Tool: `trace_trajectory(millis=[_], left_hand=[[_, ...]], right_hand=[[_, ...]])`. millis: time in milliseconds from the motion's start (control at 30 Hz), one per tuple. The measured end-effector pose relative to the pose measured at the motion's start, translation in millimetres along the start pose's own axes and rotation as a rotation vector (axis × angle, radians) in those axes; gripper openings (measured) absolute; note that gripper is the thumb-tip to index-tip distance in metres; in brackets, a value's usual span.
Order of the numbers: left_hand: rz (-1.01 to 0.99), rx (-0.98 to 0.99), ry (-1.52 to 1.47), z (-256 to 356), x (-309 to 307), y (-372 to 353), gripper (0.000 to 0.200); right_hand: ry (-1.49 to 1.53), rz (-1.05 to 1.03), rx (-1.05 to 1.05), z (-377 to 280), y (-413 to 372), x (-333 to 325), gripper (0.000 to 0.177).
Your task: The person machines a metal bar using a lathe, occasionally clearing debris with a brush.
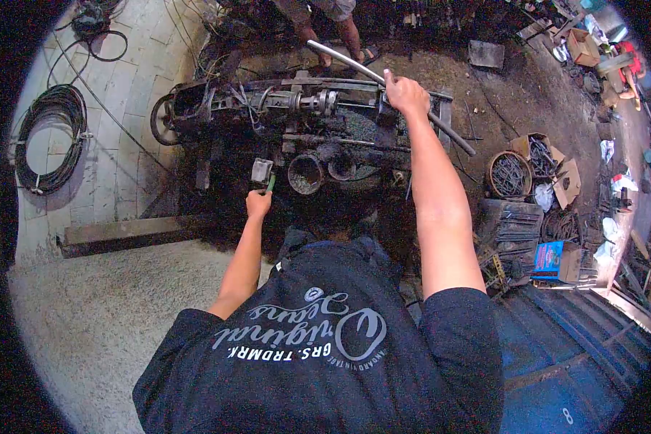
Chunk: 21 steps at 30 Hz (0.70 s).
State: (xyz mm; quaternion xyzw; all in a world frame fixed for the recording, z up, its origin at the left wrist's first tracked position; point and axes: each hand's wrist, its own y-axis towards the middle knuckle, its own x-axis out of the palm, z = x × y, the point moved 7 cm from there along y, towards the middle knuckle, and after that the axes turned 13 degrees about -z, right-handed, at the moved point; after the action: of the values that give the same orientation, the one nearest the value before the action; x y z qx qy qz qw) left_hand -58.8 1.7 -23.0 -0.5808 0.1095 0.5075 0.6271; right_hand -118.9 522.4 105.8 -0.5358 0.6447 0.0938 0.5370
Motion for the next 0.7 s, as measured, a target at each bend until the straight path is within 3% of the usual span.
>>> trace_trajectory(millis=[700], left_hand=[[-0.023,-0.040,0.018,-1,2,1,0.036]], right_hand=[[0.010,-0.001,0.020,6,3,0,0.070]])
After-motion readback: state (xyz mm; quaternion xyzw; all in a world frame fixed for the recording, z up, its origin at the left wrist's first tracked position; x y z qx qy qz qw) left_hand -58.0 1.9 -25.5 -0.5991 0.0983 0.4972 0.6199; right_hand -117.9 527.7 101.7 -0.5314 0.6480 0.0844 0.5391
